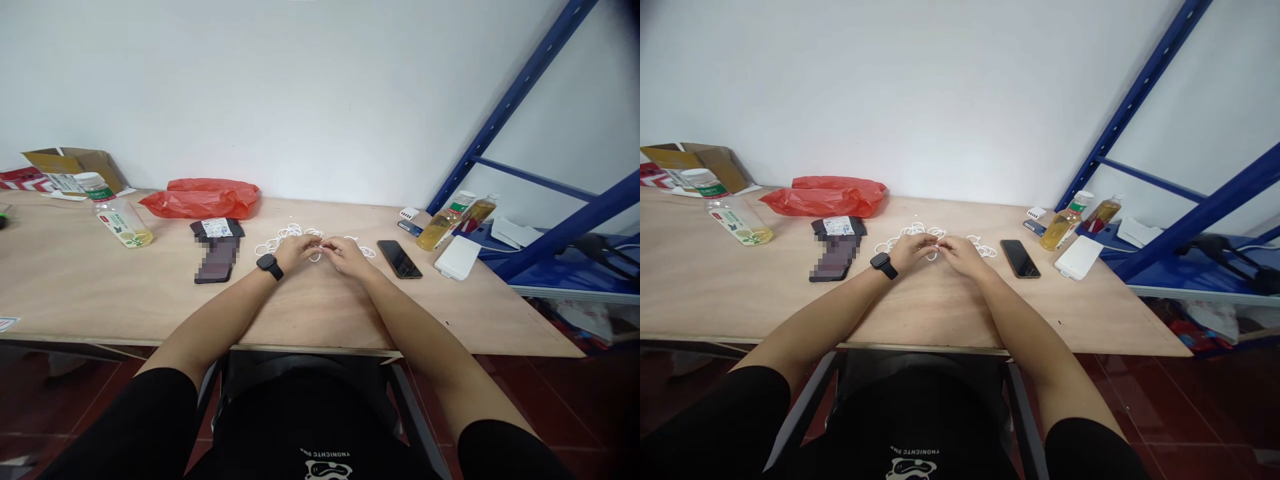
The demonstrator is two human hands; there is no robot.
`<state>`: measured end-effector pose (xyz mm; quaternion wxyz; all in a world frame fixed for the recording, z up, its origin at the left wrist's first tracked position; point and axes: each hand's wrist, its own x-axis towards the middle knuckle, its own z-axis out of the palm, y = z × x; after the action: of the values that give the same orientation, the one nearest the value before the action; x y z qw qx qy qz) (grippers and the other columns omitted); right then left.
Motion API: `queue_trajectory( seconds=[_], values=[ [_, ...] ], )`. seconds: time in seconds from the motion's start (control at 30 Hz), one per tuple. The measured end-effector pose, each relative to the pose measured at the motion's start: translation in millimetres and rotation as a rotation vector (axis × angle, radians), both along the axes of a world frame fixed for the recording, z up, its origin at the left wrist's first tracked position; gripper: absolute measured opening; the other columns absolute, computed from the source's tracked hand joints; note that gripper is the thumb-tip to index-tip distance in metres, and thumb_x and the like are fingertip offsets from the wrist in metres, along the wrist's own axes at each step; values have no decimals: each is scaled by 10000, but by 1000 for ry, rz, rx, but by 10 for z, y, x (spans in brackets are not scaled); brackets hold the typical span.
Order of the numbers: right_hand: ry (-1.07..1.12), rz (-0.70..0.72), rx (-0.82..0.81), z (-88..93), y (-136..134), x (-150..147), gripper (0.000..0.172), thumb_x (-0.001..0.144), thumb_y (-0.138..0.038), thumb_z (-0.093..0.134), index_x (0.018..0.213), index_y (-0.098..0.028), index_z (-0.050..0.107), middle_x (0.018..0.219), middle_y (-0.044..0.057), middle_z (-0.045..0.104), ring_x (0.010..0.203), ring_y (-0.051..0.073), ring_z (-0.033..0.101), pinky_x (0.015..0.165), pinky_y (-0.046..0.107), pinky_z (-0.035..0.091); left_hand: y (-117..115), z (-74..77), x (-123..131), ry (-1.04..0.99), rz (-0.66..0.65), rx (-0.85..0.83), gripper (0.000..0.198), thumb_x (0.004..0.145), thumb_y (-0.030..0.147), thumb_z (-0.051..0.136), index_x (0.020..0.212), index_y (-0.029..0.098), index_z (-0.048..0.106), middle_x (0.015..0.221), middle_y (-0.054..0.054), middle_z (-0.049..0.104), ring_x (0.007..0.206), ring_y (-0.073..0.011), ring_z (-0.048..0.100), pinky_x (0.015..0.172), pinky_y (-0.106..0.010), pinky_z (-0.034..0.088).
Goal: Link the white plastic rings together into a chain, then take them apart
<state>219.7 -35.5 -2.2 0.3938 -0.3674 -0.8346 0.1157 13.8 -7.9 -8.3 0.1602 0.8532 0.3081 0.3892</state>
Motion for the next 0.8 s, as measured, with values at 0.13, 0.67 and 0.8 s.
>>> queue_trajectory(
  seconds=[0.13,0.67,0.8],
  values=[
    [-16,6,3,7,4,3,159,903,-229,536,961,-209,683,908,49,718,833,188,648,773,304,473,-60,56,8,41,-4,6,319,925,446,578,1107,209,688,1021,-45,750,895,-179,708,802,-270,539],
    [-32,-139,3,68,4,38,144,877,-263,555,901,-210,686,867,39,720,804,189,641,754,301,472,-34,120,-55,44,91,115,348,965,422,474,1106,193,695,1112,-72,729,1023,-208,665,924,-342,501],
    [-187,-266,45,87,81,201,136,858,-241,573,879,-202,702,890,65,722,841,212,634,784,327,467,107,146,-236,132,169,137,292,916,370,508,955,187,732,946,-70,740,891,-209,651,885,-361,499]
  ],
)
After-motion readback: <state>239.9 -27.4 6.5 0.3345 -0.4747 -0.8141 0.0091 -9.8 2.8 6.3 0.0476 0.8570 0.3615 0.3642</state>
